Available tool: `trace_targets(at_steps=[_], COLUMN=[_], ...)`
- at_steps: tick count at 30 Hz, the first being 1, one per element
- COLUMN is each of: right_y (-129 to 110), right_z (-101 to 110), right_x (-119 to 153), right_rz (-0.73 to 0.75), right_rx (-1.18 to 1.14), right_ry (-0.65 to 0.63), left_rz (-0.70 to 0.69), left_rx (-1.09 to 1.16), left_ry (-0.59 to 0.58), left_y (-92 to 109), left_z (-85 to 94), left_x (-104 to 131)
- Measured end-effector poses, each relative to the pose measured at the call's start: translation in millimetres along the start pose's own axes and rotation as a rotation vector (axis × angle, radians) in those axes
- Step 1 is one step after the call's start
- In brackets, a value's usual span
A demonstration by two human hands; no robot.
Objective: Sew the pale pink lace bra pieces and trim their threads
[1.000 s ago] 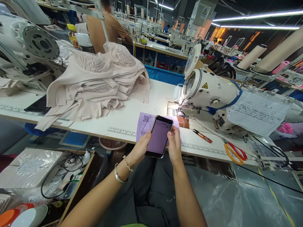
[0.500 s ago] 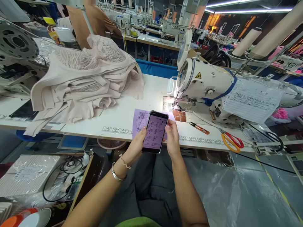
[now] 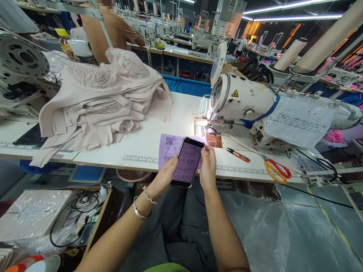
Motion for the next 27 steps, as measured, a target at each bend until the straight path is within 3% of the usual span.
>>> trace_targets(at_steps=[7, 16, 27], right_y=[-1.7, -2.1, -0.5], right_z=[-1.5, -2.9, -6.0], right_x=[2.2, 6.0, 2.5], right_rz=[-0.010, 0.066, 0.026], right_rx=[0.025, 0.027, 0.050], right_ry=[0.011, -0.154, -0.041], left_rz=[-0.021, -0.018, -0.019], left_rx=[-0.035, -0.073, -0.074], left_ry=[0.013, 0.026, 0.013], left_y=[-0.3, 4.3, 4.2], left_z=[1.4, -0.3, -0.2], left_x=[-0.6, 0.8, 0.0])
Point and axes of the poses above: each hand's wrist, its own x-axis away from the middle knuckle, its own z-axis out of the back of the hand, y = z × x, the point moved 1 cm from there along -x, towards the middle knuckle, and after that the axes turned 6 degrees about -x, right-handed, at the moved point
